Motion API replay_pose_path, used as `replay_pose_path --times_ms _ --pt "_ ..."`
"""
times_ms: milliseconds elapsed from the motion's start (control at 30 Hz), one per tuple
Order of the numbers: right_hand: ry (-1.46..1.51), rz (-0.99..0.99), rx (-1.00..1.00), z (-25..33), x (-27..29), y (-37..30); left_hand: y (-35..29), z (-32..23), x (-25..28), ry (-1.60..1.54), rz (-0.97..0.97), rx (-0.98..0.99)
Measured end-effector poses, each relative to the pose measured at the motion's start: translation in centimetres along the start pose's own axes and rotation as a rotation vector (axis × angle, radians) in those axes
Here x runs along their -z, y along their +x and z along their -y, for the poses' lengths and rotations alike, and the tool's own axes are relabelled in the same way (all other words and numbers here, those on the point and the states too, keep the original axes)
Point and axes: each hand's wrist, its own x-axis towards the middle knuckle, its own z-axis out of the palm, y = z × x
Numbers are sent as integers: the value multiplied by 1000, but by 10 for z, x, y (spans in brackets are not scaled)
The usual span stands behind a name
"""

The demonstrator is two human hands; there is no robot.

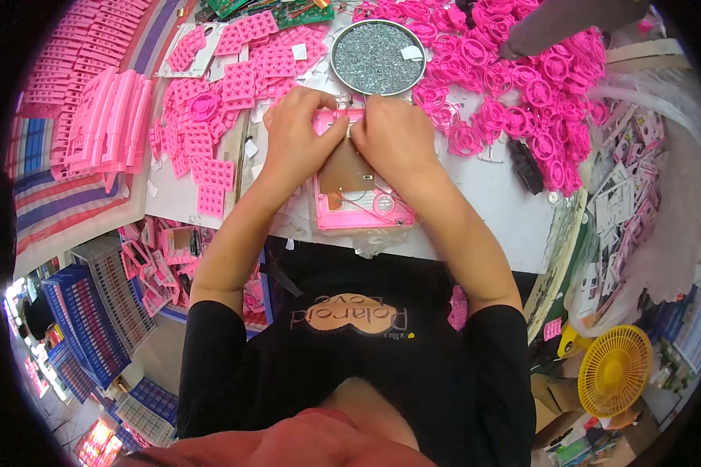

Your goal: Assembling a pink toy calculator by installing internal components and using a hot glue gun to secure parts.

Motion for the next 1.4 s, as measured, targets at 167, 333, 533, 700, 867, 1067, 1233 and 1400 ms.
replay_pose_path --times_ms 167,333,533,700,867,1067,1233,1400 --pt "598 -18 0 -6 7 -24 -3 3 -6 -158 -52 61" --pt "200 -3 541 -12 5 -32 -8 3 -2 -222 -119 -165" --pt "342 225 609 -31 27 -25 -5 15 17 -369 149 -267" --pt "254 -244 655 -32 9 48 -11 1 13 -218 110 -244" --pt "192 -16 756 -44 9 70 -14 -3 8 -230 47 -246" --pt "99 -50 696 -43 41 31 -16 -4 8 -214 45 -183" --pt "-38 -345 615 -29 16 -3 -15 -6 6 -189 61 -185" --pt "36 -514 789 -27 18 12 -15 -6 7 -111 39 -285"
